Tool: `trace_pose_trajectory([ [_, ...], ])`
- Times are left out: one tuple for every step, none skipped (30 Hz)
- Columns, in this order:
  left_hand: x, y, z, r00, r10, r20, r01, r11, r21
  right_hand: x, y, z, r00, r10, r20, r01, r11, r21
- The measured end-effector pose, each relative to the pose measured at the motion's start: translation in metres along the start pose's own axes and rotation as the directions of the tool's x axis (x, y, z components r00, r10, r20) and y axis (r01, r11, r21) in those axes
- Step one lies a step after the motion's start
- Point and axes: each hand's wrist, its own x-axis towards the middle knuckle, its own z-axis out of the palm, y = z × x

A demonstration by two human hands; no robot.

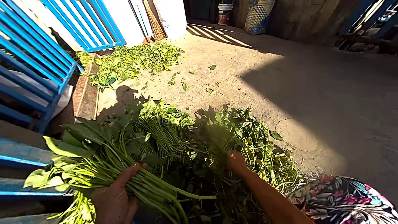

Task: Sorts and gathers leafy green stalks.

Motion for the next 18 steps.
trace_pose_trajectory([
  [-0.003,0.001,0.002,1.000,-0.010,0.004,0.010,1.000,0.005,0.006,0.003,0.006,1.000,0.017,-0.009,-0.017,1.000,0.012],
  [-0.006,0.002,0.004,1.000,-0.014,0.002,0.014,1.000,0.014,0.008,0.006,0.009,1.000,0.028,-0.002,-0.028,0.999,0.022],
  [-0.007,0.002,0.005,1.000,-0.011,-0.002,0.011,1.000,0.025,0.008,0.008,0.010,0.999,0.042,0.010,-0.042,0.999,0.024],
  [-0.008,0.002,0.005,1.000,-0.008,-0.006,0.008,0.999,0.032,0.007,0.009,0.009,0.998,0.053,0.018,-0.054,0.998,0.034],
  [-0.008,0.002,0.005,1.000,-0.007,-0.011,0.007,0.999,0.034,0.005,0.008,0.006,0.998,0.059,0.010,-0.060,0.995,0.075],
  [-0.007,0.002,0.006,1.000,-0.009,-0.019,0.010,0.999,0.032,0.002,0.008,0.004,0.997,0.061,-0.039,-0.054,0.987,0.154],
  [-0.007,0.001,0.006,1.000,-0.015,-0.026,0.016,1.000,0.027,-0.002,0.007,0.004,0.988,0.057,-0.146,-0.017,0.964,0.266],
  [-0.007,-0.001,0.007,0.999,-0.025,-0.031,0.025,0.999,0.023,-0.008,0.005,0.003,0.957,0.051,-0.286,0.065,0.921,0.384],
  [-0.008,-0.002,0.010,0.999,-0.037,-0.038,0.038,0.999,0.018,-0.014,0.004,0.002,0.914,0.050,-0.404,0.158,0.871,0.465],
  [-0.008,-0.003,0.013,0.998,-0.045,-0.045,0.046,0.999,0.013,-0.018,0.003,-0.001,0.894,0.042,-0.447,0.226,0.819,0.528],
  [-0.009,-0.006,0.016,0.997,-0.053,-0.047,0.053,0.999,0.010,-0.021,0.003,-0.004,0.903,0.030,-0.428,0.261,0.754,0.603],
  [-0.010,-0.009,0.018,0.997,-0.061,-0.040,0.062,0.998,0.010,-0.025,0.004,-0.005,0.914,0.028,-0.404,0.286,0.663,0.692],
  [-0.010,-0.011,0.020,0.997,-0.067,-0.022,0.068,0.998,0.003,-0.028,0.004,-0.006,0.916,0.036,-0.400,0.314,0.558,0.768],
  [-0.010,-0.014,0.021,0.997,-0.072,0.000,0.072,0.997,-0.002,-0.032,0.002,-0.009,0.906,0.050,-0.420,0.353,0.456,0.817],
  [-0.010,-0.017,0.021,0.997,-0.081,0.009,0.081,0.997,-0.004,-0.038,-0.001,-0.013,0.898,0.063,-0.435,0.386,0.362,0.849],
  [-0.011,-0.019,0.022,0.996,-0.094,0.010,0.094,0.996,-0.004,-0.044,-0.005,-0.015,0.891,0.070,-0.449,0.417,0.271,0.868],
  [-0.011,-0.021,0.023,0.994,-0.109,0.008,0.109,0.994,-0.003,-0.052,-0.010,-0.018,0.889,0.061,-0.453,0.437,0.180,0.881],
  [-0.011,-0.023,0.023,0.993,-0.121,0.005,0.121,0.993,-0.002,-0.062,-0.015,-0.020,0.894,0.039,-0.446,0.441,0.100,0.892],
])
